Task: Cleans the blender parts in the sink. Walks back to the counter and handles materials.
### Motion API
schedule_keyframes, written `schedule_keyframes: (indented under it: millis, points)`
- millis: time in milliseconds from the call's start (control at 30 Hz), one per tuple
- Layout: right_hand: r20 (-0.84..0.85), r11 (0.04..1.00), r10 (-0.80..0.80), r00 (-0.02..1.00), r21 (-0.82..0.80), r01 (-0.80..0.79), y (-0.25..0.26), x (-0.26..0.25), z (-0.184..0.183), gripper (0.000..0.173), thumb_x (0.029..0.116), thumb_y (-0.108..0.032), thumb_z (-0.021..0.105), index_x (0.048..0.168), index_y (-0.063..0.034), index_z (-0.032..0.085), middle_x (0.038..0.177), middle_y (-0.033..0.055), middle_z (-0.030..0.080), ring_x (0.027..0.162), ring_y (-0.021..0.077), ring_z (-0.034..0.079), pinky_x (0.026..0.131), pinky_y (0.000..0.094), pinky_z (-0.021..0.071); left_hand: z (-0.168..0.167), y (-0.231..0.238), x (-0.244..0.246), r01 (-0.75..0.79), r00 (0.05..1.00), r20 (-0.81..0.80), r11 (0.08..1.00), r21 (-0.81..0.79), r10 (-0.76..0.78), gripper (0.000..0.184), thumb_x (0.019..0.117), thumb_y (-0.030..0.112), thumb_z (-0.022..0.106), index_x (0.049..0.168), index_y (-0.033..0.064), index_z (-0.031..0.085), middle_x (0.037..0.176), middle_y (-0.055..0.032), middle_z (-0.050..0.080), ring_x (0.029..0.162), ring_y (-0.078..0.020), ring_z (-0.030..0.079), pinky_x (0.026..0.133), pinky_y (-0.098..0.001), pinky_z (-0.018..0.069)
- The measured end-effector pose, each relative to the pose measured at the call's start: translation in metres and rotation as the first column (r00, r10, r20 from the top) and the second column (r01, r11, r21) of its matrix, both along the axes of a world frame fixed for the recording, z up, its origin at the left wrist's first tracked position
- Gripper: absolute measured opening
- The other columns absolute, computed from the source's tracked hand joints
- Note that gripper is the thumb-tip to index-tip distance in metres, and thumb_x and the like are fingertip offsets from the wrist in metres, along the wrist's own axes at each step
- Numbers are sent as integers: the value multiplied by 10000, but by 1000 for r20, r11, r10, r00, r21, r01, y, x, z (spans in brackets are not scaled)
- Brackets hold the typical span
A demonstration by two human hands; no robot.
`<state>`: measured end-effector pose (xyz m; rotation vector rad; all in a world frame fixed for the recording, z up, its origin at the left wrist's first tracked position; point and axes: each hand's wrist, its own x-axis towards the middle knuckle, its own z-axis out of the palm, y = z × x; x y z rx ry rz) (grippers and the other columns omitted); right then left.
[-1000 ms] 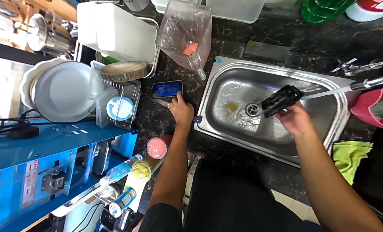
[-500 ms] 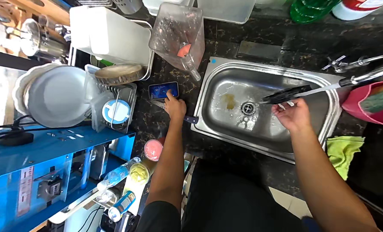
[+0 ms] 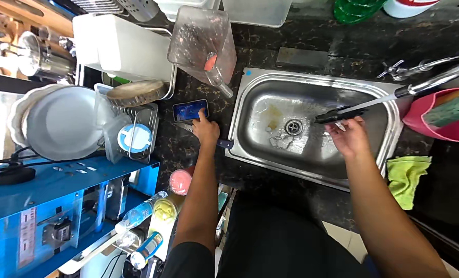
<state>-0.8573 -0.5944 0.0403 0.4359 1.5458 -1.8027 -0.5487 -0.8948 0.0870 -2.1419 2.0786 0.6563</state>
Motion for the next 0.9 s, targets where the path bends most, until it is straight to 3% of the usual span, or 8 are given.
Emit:
schedule_keyframes:
  millis: [133, 233, 333, 433, 500, 633, 767, 900]
  points:
    - [-55, 978, 200, 978, -51, -203, -1, 10, 6, 497, 944, 79, 503, 1369, -165, 424, 1113, 51, 637, 955, 198, 669, 838, 440, 588, 11, -1, 5, 3, 1000, -21, 1000, 4, -3, 656, 907, 195, 590, 1535, 289, 425, 1428, -331, 478, 1280, -542, 480, 976, -711, 409]
    - [-68, 992, 119, 991, -30, -121, -2, 8, 7, 560, 968, 20, 508, 1473, -159, 344, 1138, 74, 625, 947, 202, 669, 814, 426, 590, 33, 21, 1, 8, 994, -103, 993, -114, -20, 646, 906, 258, 641, 1493, 84, 437, 1342, -347, 546, 1219, -566, 527, 943, -743, 426]
    - [-203, 981, 188, 961, -6, -194, 8, 1, -9, 663, 845, 73, 656, 1414, -130, 384, 1277, 105, 567, 1038, 238, 645, 840, 458, 592, 48, 55, -23, 143, 921, -330, 968, -205, -206, 611, 920, 160, 610, 1452, -47, 395, 1313, -323, 545, 1207, -482, 528, 997, -652, 409]
    - [-109, 973, 170, 979, -138, -184, 15, -2, -19, 581, 914, 40, 583, 1433, -156, 411, 1271, 66, 578, 1028, 209, 640, 861, 448, 581, 55, 78, -49, 140, 772, -571, 950, -279, -281, 564, 919, 123, 604, 1397, -95, 399, 1309, -290, 530, 1210, -361, 537, 1015, -496, 462]
    - [192, 967, 8, 981, -252, 42, 5, 0, -10, 233, 1039, -225, 434, 1267, -202, 477, 998, 9, 617, 823, 151, 633, 755, 366, 565, 63, 83, -64, -31, 701, -686, 952, -304, -196, 554, 939, 192, 675, 1312, -101, 390, 1182, -218, 537, 1066, -254, 566, 927, -395, 497]
    - [567, 890, -35, 823, -358, 284, -1, -11, -10, 572, 975, -682, 326, 983, -167, 574, 754, -10, 604, 636, 99, 594, 605, 255, 529, 77, 65, -83, -129, 637, -759, 952, -277, -135, 885, 933, 365, 718, 1510, -95, 231, 1391, -251, 464, 1212, -243, 529, 1016, -353, 477]
    - [536, 862, 80, 840, -461, 211, -17, -9, -20, 754, 917, -821, 166, 865, -210, 604, 628, -37, 541, 501, 66, 465, 464, 236, 399, 90, 42, -100, -140, 510, -843, 950, -278, -171, 574, 1048, 372, 556, 1439, 10, 344, 1272, -86, 532, 1134, -128, 579, 969, -330, 520]
    - [476, 923, 113, 872, -376, 86, 13, 0, -7, 731, 950, -780, 202, 1203, -221, 600, 1041, 56, 689, 945, 216, 665, 791, 448, 569, 103, 36, -110, -172, 488, -872, 975, -142, -41, 452, 1083, 458, 421, 1310, 69, 463, 1084, -11, 587, 1014, -101, 599, 916, -332, 509]
